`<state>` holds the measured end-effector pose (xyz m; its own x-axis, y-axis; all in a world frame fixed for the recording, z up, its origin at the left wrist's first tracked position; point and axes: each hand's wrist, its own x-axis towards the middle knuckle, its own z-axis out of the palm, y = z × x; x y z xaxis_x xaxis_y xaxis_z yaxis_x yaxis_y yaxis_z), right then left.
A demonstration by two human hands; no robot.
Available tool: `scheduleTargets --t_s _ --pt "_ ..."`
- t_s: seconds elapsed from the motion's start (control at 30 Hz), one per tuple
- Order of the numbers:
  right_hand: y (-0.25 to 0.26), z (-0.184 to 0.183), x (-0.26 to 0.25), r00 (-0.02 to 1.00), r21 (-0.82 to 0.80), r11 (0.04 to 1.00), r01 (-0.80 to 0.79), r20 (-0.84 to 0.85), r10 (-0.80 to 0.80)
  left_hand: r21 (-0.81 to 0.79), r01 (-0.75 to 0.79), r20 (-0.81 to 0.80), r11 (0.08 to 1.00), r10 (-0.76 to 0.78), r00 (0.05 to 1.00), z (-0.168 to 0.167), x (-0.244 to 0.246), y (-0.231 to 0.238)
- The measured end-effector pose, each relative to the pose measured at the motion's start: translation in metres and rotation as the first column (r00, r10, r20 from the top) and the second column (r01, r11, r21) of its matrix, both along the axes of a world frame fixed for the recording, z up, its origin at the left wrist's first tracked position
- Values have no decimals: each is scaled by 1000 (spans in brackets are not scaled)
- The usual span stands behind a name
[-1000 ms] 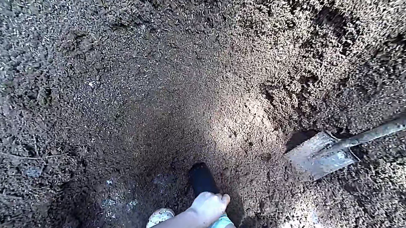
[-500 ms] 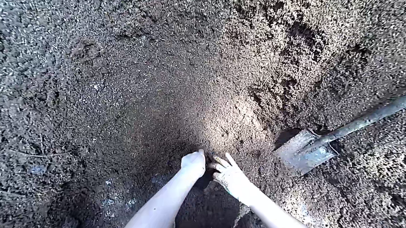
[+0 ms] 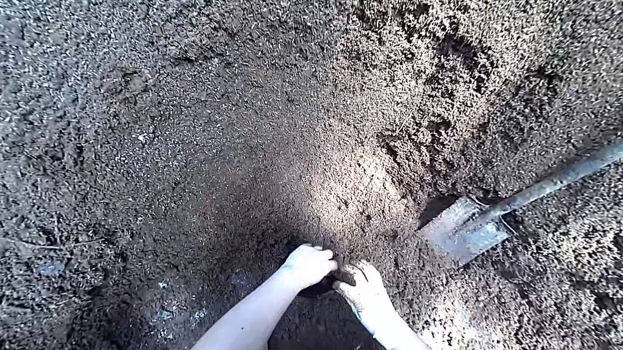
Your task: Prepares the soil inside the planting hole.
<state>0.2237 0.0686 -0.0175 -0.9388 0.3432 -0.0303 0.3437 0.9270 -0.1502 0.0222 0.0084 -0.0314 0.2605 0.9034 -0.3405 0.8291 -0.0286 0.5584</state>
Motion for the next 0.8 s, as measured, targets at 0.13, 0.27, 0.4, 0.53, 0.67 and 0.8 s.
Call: scheduleTargets --t_s 0.13,0.27,0.4,0.53,0.67,0.8 --pt "-32 13 9 989 -8 999 33 -144 -33 -60 -121 149 991 129 980 12 -1 -21" --pt "-72 27 -1 991 -400 907 135 48 -127 -93 -220 295 971 238 925 5 7 -38" --pt "-73 14 -16 876 -483 812 329 476 -72 -134 -213 309 968 245 919 6 19 -43" --pt "-75 -14 -7 817 -424 869 256 575 40 -156 -103 275 982 143 951 10 41 -49" --pt "-77 -24 -11 734 -425 866 262 671 107 -122 -2 245 993 32 969 3 55 -50" --pt "-75 -21 -30 642 -395 864 312 758 115 -109 2 243 994 25 970 -3 57 -49"
